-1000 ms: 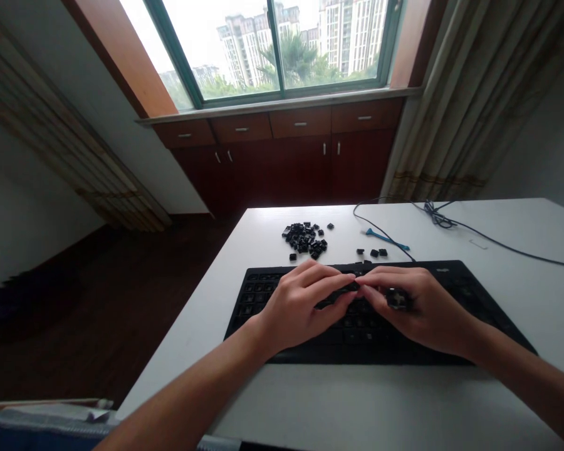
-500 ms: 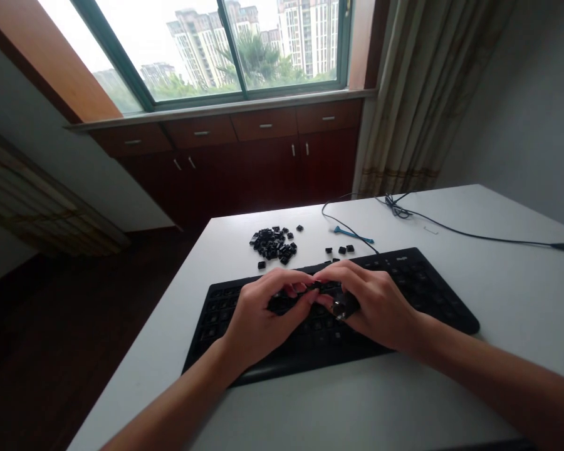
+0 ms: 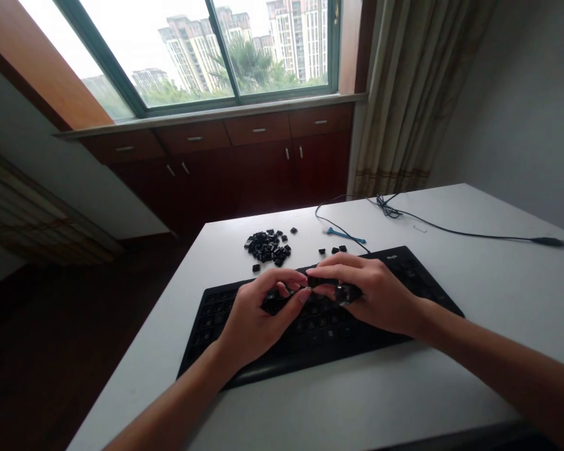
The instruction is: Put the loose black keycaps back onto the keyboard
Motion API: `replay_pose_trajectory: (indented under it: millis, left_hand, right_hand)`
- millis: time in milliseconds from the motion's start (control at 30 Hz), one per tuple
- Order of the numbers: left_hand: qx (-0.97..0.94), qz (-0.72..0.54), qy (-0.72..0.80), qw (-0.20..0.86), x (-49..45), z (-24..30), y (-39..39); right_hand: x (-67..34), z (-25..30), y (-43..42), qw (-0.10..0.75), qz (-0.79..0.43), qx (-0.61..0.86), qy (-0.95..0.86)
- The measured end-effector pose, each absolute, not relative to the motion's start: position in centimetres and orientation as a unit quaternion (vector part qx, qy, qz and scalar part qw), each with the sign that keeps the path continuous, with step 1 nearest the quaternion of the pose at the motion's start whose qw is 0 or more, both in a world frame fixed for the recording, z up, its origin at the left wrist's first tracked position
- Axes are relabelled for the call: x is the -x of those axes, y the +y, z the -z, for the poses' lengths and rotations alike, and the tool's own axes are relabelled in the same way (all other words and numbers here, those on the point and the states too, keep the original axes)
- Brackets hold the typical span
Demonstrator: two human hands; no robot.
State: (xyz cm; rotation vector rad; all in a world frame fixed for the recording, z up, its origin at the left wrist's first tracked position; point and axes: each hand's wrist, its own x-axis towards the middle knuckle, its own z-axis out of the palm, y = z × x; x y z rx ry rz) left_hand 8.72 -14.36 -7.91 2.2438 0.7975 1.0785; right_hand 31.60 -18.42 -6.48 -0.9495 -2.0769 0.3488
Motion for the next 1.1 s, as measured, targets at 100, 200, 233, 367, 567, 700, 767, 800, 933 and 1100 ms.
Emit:
replay_pose_trajectory:
  millis: [100,200,233,367,567,700,767,800,933,1100]
  left_hand:
    - [-0.877,-0.362,0.243,0.200,-8.8,8.0,-14.5]
    - [-0.918,-0.325,0.168,0.150,-8.9,8.2,-14.7]
    - [-0.928,-0.310,0.153,0.137,-8.9,8.2,-14.7]
    - [-0.948,-0.269,0.134,0.106,-8.9,8.4,-14.8]
    - [-0.947,-0.272,0.135,0.107,-9.0,8.4,-14.7]
    - [-0.948,-0.268,0.139,0.103,-9.0,8.3,-14.7]
    - [-0.948,-0.266,0.141,0.101,-9.0,8.2,-14.7]
    - [-0.948,-0.268,0.142,0.100,-9.0,8.2,-14.7]
    - [-0.946,-0.273,0.144,0.099,-9.0,8.3,-14.7]
    - [-0.949,-0.264,0.138,0.100,-8.9,8.5,-14.7]
  right_hand:
    - [-34.8,5.0,-18.8,0.387,-0.120,0.403,-0.821]
    - [-39.4,4.7,-19.9,0.346,-0.094,0.431,-0.828]
    - [-41.0,4.9,-20.3,0.330,-0.086,0.442,-0.830]
    - [-45.8,6.6,-21.6,0.285,-0.091,0.484,-0.823]
    - [-46.8,7.6,-22.1,0.249,-0.113,0.480,-0.834]
    - [-46.6,7.2,-21.8,0.217,-0.095,0.466,-0.853]
    - [-46.6,7.1,-21.9,0.211,-0.094,0.465,-0.855]
    - [-46.6,7.1,-21.9,0.213,-0.096,0.466,-0.853]
    - [-46.6,7.2,-22.3,0.226,-0.105,0.469,-0.847]
    - [-46.4,7.4,-22.2,0.232,-0.103,0.474,-0.843]
